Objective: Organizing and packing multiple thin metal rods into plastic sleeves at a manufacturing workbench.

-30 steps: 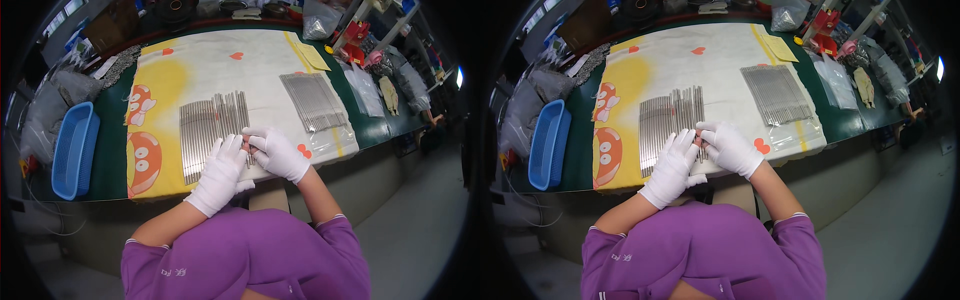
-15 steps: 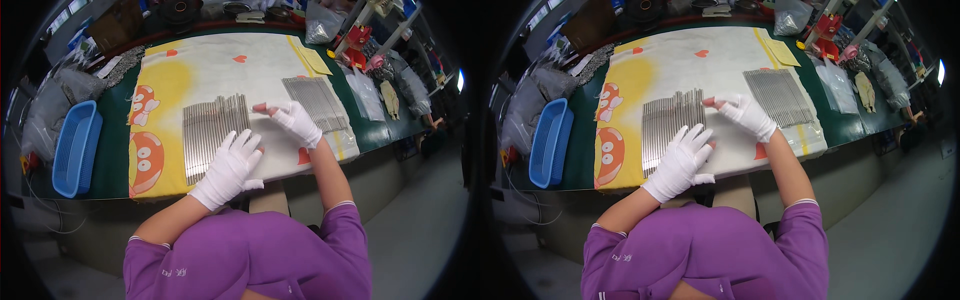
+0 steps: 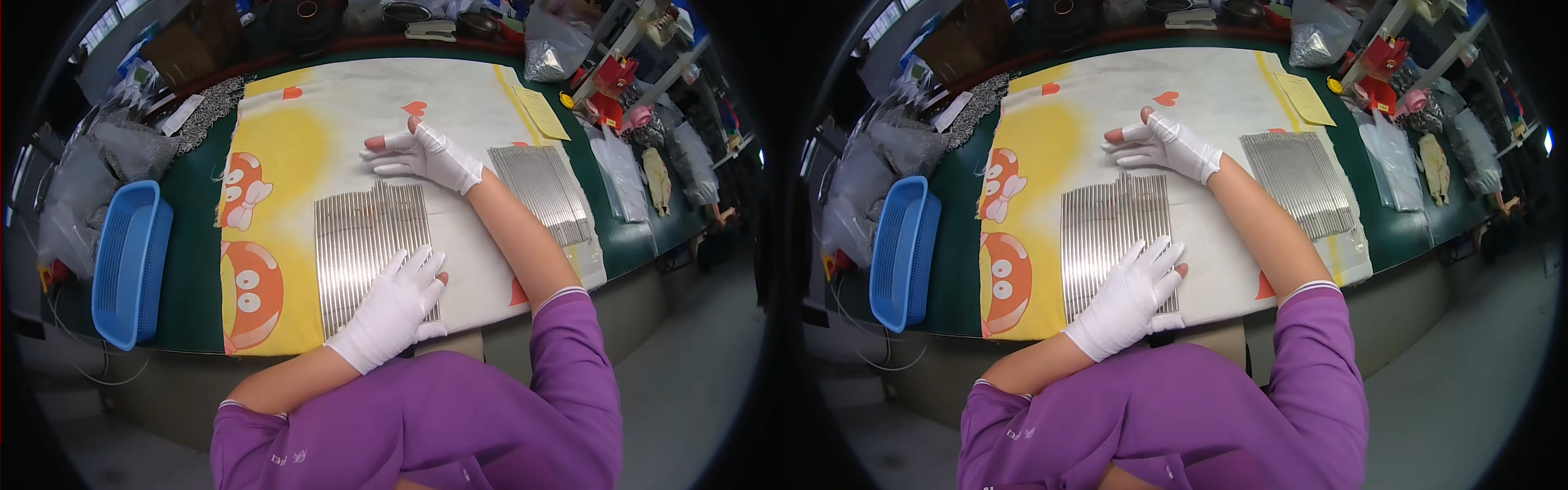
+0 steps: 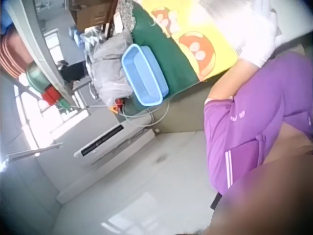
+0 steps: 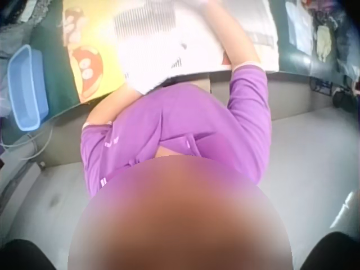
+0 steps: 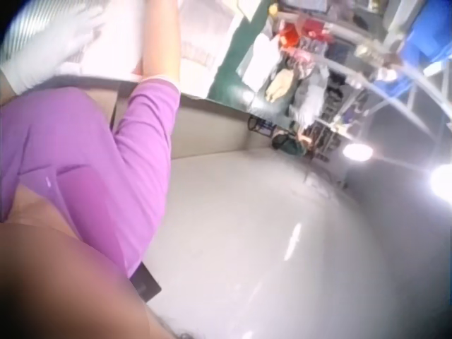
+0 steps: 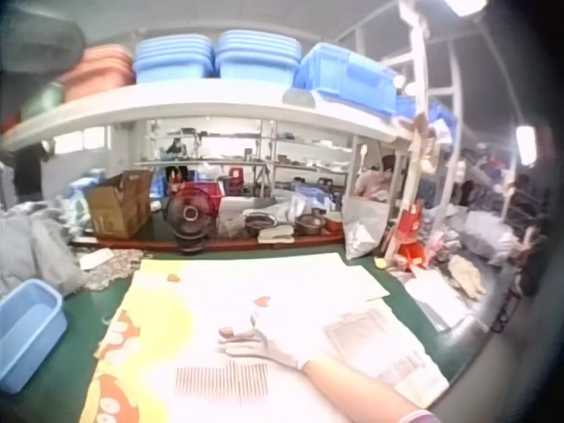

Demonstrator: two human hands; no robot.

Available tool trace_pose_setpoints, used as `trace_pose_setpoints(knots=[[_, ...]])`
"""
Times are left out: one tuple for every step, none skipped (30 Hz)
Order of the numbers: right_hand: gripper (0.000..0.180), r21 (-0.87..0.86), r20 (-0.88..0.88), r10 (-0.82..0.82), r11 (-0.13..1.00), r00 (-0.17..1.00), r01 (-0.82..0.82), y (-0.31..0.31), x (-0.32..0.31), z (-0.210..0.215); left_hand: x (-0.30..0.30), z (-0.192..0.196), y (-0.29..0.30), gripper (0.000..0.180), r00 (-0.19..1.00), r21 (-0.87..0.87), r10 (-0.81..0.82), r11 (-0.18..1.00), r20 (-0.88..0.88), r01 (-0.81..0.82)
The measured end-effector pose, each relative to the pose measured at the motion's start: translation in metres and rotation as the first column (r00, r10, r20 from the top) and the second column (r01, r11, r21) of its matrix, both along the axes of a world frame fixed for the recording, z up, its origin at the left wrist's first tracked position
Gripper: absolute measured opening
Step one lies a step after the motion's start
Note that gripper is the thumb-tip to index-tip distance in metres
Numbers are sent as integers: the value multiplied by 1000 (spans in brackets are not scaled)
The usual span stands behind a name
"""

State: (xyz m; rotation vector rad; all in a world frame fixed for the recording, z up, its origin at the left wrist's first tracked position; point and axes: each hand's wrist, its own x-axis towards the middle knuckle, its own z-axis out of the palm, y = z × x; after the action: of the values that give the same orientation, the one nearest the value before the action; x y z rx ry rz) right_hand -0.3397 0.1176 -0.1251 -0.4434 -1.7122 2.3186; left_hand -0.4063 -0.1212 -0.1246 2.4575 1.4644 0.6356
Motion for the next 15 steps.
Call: trace_pose_setpoints(knots=[[90,55,-67,-20,998,998,24,5,-7,1,1,0,1,66,1000,-6,-1,1000,19,1],[90,46,-65,-25,999,998,28,9,-12,-2,2,1,2,67,999,-14,-2,1000,37,2],[91,2,-54,57,998,997,-57,12,-17,-6,2,2,3,69,999,-53,-3,999,40,6],[92,-44,-47,139,989,989,-141,15,-20,-9,3,3,4,69,999,-62,-6,998,44,8],[96,-142,-95,222,962,970,-234,17,-18,-12,5,5,4,71,1000,-85,15,996,16,-14],[97,-105,-62,254,960,965,-260,10,-16,-9,4,5,5,73,999,-110,42,993,-13,-43],[98,-65,-32,291,954,956,-292,1,-14,-5,3,5,5,73,999,-120,52,991,-14,-53],[97,-9,-16,292,956,956,-292,-2,-15,-2,2,6,5,74,998,-143,60,988,-30,-64],[96,-15,-46,290,957,956,-291,-2,-14,-5,4,7,1,75,998,-167,52,984,-41,-58],[95,-17,-76,289,957,954,-291,2,-16,-7,4,6,0,75,998,-175,47,983,-39,-53],[94,-40,-87,304,950,949,-308,2,-15,-7,3,3,1,75,997,-132,38,990,-72,-47],[93,-27,-82,294,954,952,-297,4,-14,-8,3,-1,4,76,994,-83,36,996,-106,-45],[92,-9,-80,291,956,953,-293,4,-14,-9,3,-1,4,77,987,-48,43,998,-156,-51],[92,-14,-88,285,958,955,-287,3,-14,-8,3,2,6,78,986,-63,35,997,-162,-46],[92,18,-77,292,956,953,-292,3,-16,-6,1,6,6,78,985,-76,24,996,-170,-38]])
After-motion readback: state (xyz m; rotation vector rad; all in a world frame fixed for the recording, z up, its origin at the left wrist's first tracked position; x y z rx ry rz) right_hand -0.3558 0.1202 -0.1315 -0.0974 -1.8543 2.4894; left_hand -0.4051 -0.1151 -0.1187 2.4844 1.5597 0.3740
